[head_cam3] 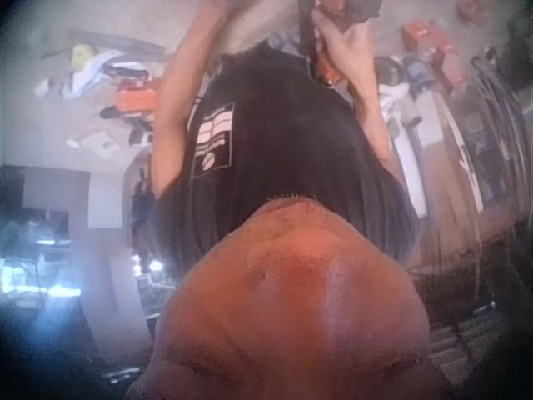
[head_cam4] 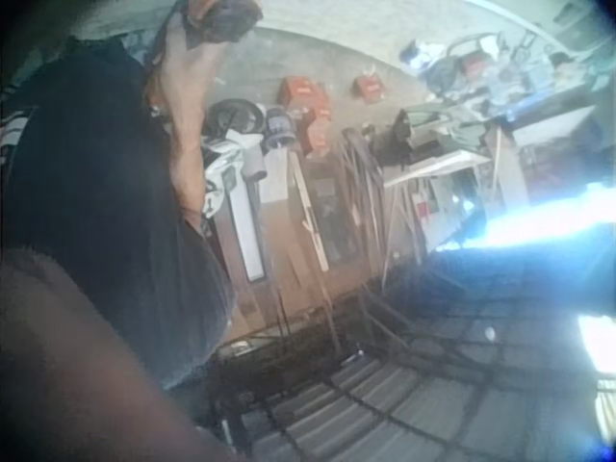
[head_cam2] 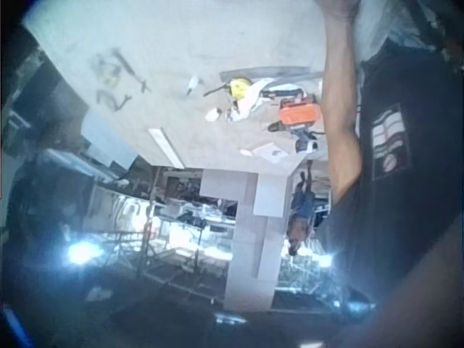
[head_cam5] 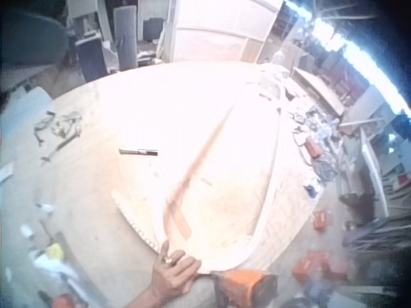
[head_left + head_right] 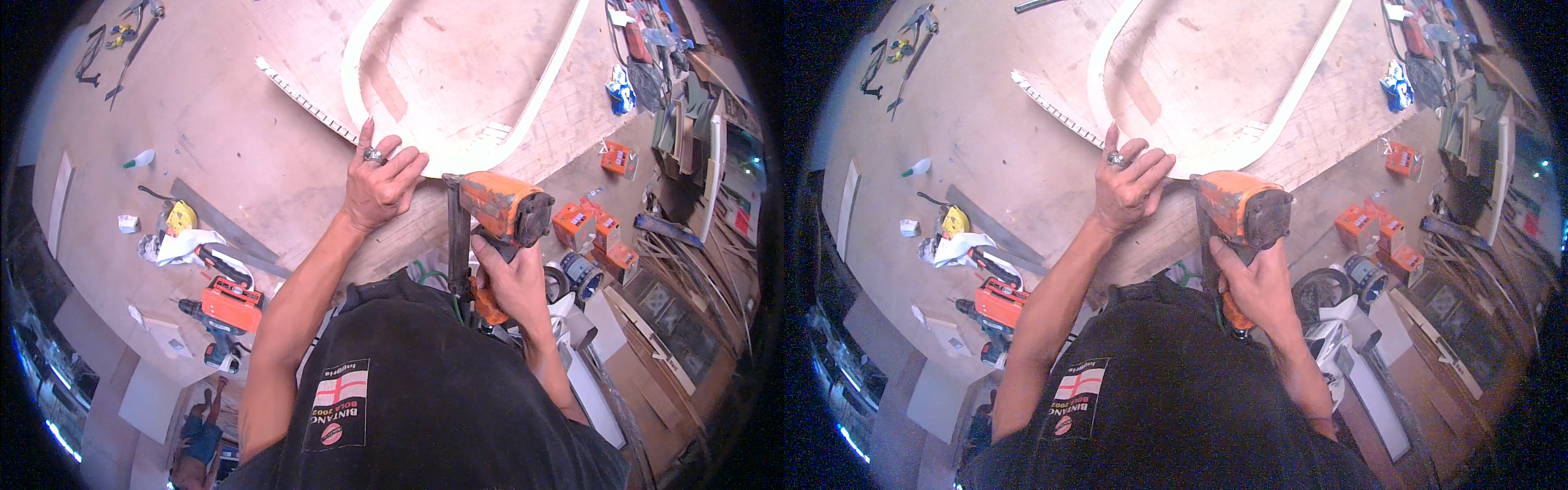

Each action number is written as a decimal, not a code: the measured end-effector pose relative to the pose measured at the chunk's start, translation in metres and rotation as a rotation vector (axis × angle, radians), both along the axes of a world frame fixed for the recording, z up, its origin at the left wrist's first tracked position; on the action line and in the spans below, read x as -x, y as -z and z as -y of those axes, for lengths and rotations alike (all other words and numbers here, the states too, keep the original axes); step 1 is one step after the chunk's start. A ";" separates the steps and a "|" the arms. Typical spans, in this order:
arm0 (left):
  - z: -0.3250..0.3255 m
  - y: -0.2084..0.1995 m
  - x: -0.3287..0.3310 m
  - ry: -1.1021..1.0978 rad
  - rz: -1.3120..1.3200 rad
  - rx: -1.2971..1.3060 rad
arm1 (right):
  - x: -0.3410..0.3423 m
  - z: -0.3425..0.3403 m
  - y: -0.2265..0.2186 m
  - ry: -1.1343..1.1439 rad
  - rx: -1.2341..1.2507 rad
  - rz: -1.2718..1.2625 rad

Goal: The person aligns a curved wooden strip along the edge of a large oval wooden board and secures it using a pneumatic nail gun. The person repeatedly positions the strip and drives nails along its length to attach it to the board.

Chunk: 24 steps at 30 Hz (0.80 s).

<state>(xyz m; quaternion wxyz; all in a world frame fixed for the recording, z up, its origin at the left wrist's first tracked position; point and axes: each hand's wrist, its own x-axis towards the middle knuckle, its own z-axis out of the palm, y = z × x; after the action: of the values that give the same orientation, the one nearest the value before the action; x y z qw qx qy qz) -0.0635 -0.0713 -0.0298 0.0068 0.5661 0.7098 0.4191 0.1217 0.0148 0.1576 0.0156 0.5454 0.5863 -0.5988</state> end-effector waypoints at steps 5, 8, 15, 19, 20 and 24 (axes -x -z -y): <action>0.000 0.002 -0.001 -0.003 0.013 -0.003 | -0.001 0.007 0.000 0.037 -0.036 0.022; 0.000 0.001 0.000 -0.006 0.017 -0.014 | 0.001 0.007 0.000 0.049 -0.020 0.030; 0.000 0.003 0.000 0.008 0.016 -0.009 | 0.007 0.006 -0.003 0.036 0.022 0.094; 0.000 0.004 0.000 0.009 0.022 -0.011 | 0.009 0.009 -0.002 0.056 -0.024 0.087; -0.001 0.003 0.000 0.007 0.018 -0.011 | 0.007 0.010 0.000 0.076 -0.022 0.056; 0.001 0.003 0.000 0.008 0.027 -0.018 | 0.000 0.010 -0.005 0.099 -0.035 0.103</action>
<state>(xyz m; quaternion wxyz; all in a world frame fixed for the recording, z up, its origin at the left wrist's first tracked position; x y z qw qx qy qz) -0.0639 -0.0726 -0.0331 0.0129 0.5632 0.7035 0.4333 0.1213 0.0053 0.1626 0.0069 0.6040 0.5674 -0.5596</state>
